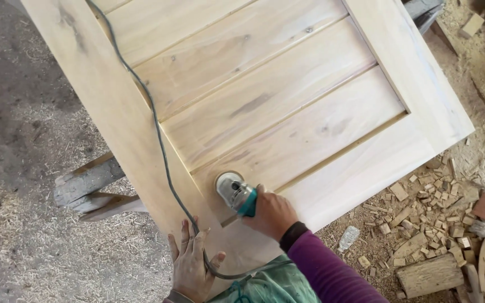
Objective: Sanding a wooden door using a power sander.
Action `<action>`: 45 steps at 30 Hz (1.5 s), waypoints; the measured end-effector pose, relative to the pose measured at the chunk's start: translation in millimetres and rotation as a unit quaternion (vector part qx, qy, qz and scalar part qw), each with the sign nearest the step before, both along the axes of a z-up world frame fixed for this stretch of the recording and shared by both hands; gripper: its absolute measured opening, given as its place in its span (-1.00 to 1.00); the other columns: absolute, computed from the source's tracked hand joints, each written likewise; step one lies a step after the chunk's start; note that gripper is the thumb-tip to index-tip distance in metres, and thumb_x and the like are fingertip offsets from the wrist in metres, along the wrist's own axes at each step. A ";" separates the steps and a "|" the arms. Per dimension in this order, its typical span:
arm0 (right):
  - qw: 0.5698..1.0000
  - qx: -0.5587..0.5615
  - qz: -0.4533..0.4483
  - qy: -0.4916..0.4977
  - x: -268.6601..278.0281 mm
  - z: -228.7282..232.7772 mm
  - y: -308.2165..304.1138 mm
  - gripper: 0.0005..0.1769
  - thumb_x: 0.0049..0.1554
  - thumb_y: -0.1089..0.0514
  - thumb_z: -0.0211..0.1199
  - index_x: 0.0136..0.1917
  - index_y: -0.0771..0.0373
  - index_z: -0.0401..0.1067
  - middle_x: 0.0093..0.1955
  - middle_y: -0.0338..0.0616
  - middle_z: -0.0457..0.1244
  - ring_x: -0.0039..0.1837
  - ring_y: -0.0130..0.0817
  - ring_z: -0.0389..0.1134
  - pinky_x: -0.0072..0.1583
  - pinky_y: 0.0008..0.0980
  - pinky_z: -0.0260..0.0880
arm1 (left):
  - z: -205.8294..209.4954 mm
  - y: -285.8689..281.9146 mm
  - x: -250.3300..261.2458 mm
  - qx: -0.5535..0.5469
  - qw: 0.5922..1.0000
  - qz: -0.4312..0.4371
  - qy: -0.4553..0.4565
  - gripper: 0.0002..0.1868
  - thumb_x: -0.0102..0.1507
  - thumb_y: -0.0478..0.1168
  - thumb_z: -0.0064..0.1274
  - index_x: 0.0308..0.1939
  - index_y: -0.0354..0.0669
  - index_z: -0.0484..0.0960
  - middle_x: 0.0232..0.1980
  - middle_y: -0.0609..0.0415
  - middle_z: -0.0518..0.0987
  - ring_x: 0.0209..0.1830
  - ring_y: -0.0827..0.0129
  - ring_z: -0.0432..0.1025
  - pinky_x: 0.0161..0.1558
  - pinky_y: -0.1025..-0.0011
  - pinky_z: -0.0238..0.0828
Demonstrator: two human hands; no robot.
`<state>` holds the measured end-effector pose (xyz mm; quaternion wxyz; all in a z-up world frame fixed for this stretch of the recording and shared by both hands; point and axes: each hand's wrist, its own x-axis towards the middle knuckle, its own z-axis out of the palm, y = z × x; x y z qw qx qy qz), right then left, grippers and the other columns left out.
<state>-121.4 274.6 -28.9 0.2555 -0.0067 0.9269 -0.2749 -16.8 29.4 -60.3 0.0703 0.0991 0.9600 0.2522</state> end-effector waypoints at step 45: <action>0.919 -0.049 -0.391 0.005 -165.6 16.1 323.3 -0.28 -0.05 -0.25 0.38 0.06 0.42 0.33 -0.13 0.19 0.40 -0.12 0.03 0.53 0.01 -0.13 0.58 | -70.1 221.4 -130.6 -0.075 0.985 0.055 0.148 -0.15 0.34 0.33 -0.25 0.53 -0.16 0.21 0.62 -0.31 0.08 0.71 -0.16 -0.20 0.53 -0.36 -0.49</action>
